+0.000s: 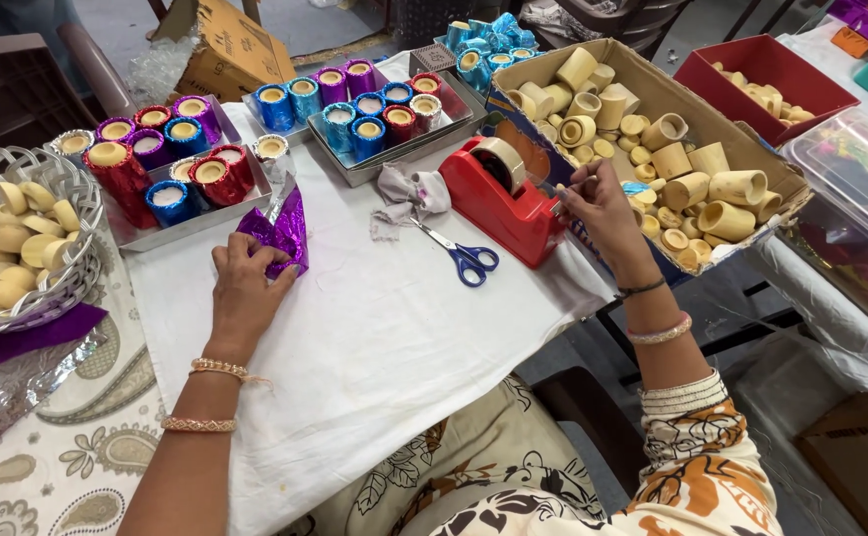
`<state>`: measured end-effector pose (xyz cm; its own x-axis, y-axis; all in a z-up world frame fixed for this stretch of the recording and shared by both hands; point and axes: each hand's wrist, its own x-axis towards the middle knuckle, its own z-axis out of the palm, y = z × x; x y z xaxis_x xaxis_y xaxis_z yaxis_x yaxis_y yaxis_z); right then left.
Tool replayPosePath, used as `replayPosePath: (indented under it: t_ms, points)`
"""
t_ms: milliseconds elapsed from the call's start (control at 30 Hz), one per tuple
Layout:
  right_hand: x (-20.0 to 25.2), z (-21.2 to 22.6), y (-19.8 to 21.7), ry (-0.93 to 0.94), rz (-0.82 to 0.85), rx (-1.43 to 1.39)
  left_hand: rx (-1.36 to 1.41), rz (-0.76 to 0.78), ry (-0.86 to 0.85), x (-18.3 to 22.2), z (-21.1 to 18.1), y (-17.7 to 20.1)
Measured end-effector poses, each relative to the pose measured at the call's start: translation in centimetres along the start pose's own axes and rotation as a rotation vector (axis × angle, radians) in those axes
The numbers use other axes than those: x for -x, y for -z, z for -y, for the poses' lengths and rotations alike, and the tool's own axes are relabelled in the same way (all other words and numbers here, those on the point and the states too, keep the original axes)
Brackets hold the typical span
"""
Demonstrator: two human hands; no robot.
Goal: Wrapping small cylindrical cup-like items in purple and silver decorative foil.
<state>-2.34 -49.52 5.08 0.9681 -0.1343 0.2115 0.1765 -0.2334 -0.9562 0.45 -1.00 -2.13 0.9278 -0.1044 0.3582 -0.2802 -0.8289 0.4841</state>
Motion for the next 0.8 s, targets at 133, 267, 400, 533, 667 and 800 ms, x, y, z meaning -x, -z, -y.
replayPosePath:
  t_ms: [133, 267, 400, 533, 667, 800]
  points:
    - [0.3, -0.9, 0.2, 0.032, -0.016, -0.031, 0.006, 0.002, -0.002, 0.1, -0.1, 0.1]
    - [0.4, -2.0, 0.6, 0.050, -0.055, -0.069, -0.004, -0.002, -0.008, 0.0, 0.1, 0.0]
    - [1.1, -3.1, 0.7, 0.042, -0.083, -0.202, 0.010, 0.013, 0.013, -0.1, -0.1, 0.1]
    - [1.8, -4.2, 0.7, 0.012, -0.118, -0.265, 0.008, 0.001, -0.002, 0.1, 0.1, 0.0]
    - [2.1, -5.7, 0.7, 0.023, -0.140, -0.316, 0.009, -0.001, -0.009, 0.0, 0.2, -0.1]
    - [2.2, -8.2, 0.0, 0.084, -0.136, -0.413, 0.012, -0.037, -0.047, 0.1, 0.4, -0.1]
